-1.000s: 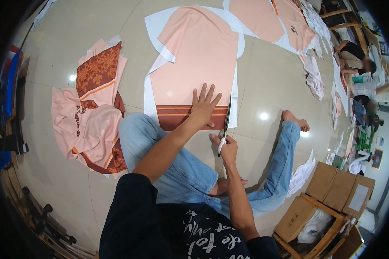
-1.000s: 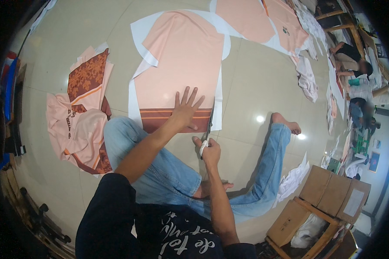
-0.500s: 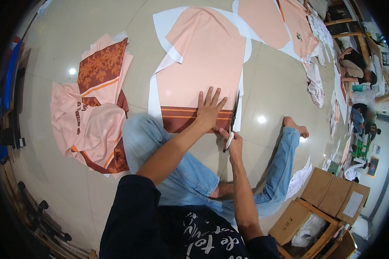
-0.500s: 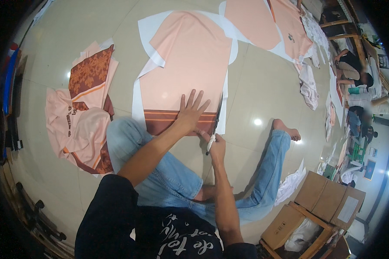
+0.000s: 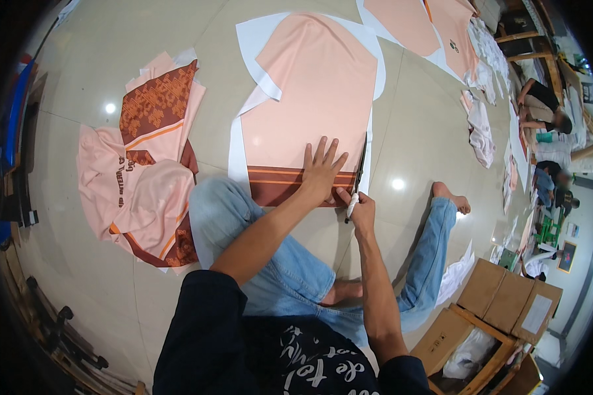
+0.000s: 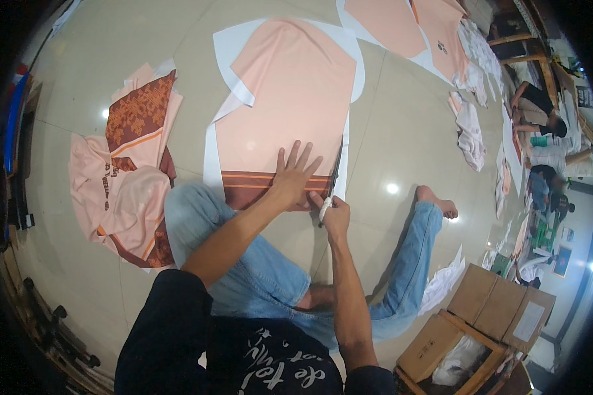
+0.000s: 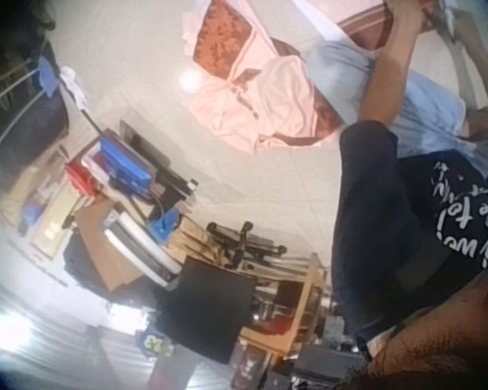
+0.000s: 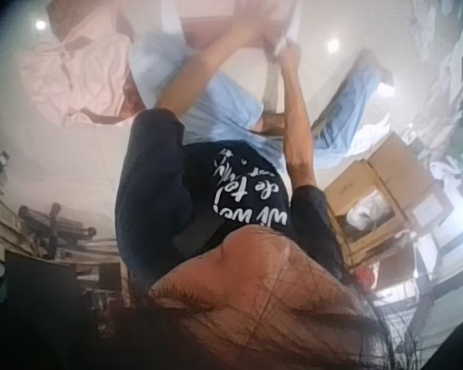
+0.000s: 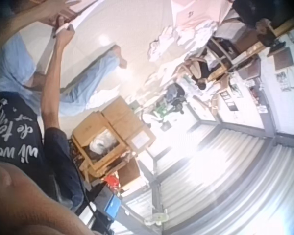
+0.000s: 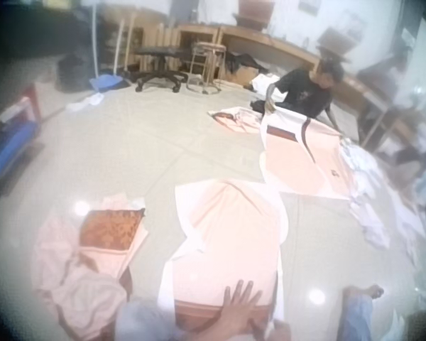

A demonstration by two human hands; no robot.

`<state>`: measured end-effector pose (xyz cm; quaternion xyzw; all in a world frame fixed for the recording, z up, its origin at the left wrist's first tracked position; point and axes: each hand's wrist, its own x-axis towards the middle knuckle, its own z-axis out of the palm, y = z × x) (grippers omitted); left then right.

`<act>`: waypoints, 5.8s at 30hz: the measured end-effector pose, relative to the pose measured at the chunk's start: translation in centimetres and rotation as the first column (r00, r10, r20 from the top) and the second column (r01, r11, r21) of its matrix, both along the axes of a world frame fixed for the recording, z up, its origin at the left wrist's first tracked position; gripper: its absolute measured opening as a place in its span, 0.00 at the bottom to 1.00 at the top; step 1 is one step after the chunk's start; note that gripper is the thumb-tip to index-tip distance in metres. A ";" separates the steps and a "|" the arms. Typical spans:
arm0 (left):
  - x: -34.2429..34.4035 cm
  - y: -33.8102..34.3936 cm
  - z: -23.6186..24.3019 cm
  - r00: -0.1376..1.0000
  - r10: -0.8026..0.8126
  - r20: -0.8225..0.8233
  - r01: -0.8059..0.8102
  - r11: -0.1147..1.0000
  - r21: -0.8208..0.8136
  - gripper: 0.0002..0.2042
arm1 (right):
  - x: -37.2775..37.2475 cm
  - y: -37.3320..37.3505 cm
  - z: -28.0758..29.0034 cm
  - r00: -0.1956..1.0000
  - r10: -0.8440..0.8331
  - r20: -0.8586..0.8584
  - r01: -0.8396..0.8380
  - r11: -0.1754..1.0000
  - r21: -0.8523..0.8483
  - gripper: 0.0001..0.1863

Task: The person sits on the floor and uses scissors to cut a pink t-shirt along a white paper pattern. They repeatedly adjust the fabric and pattern, cut along the outline, and remove excess fabric pieces, stacking the cut sections on the floor.

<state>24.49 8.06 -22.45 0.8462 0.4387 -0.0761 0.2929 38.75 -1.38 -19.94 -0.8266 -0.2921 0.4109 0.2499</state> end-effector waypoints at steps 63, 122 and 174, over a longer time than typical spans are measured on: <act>0.0 0.3 0.2 0.995 -0.063 -0.083 0.063 0.998 -0.007 0.66 | 1.5 10.7 -1.8 0.993 0.032 0.118 -0.041 0.997 0.069 0.23; 1.5 -1.8 0.3 0.846 -0.170 0.506 0.219 0.975 -0.039 0.18 | -3.6 -19.0 3.6 0.837 -0.394 -0.379 0.408 0.912 -0.047 0.24; 0.4 -0.8 -1.8 0.847 -0.139 0.514 0.267 0.946 -0.183 0.07 | -5.7 -11.2 -0.5 0.945 -0.305 -0.117 0.311 0.950 0.034 0.22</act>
